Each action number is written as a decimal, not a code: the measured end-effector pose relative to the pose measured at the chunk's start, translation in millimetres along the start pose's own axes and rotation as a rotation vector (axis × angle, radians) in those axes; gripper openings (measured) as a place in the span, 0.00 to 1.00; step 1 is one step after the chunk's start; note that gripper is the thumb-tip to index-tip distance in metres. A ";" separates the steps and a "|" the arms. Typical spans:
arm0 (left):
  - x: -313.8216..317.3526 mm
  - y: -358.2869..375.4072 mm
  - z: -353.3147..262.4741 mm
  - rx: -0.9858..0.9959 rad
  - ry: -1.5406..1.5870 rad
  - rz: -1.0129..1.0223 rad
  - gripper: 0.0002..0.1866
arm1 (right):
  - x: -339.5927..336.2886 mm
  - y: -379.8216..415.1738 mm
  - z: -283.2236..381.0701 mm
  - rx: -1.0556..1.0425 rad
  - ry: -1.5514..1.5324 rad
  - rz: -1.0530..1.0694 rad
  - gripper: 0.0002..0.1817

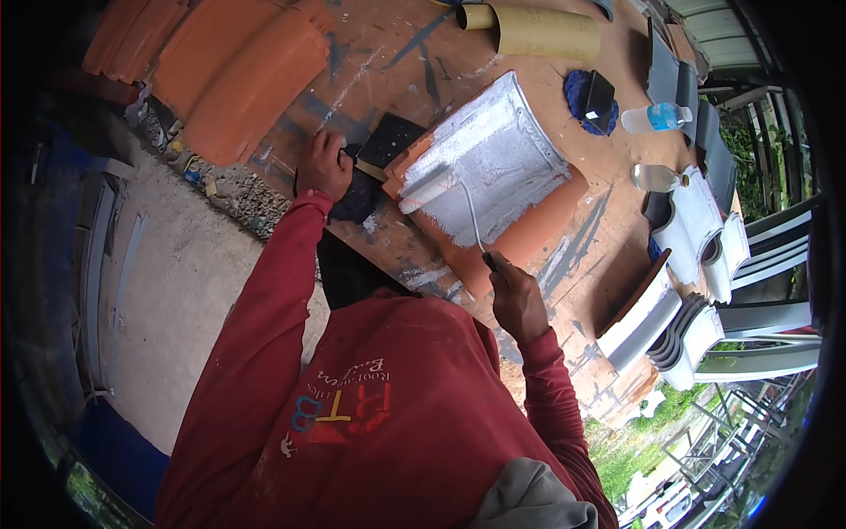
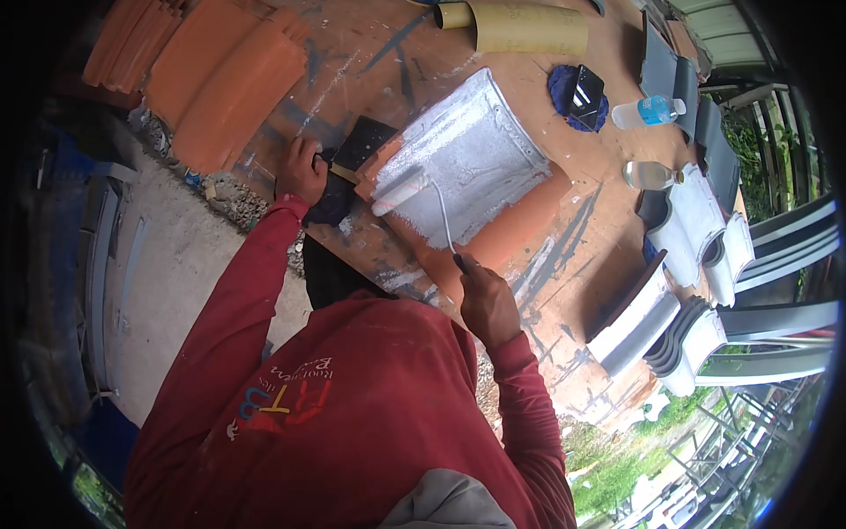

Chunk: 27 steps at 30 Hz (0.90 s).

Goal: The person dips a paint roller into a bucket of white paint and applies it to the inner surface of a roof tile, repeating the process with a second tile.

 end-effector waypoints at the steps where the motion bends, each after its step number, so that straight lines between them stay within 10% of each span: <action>1: 0.5 0.2 0.2 -0.001 -0.014 -0.002 0.13 | -9.7 11.6 -5.6 0.025 0.037 0.005 0.18; 27: 6.4 1.9 0.4 -0.004 -0.030 -0.026 0.13 | -23.9 30.0 12.4 0.150 0.169 0.108 0.17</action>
Point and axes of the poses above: each hand's wrist, its own y-axis away from the middle knuckle, its own x-axis out of the palm, z = x × y, the point moved 2 cm from there along -y, towards the middle knuckle, and after that the axes turned 11 degrees about x, right-handed, at the moved point
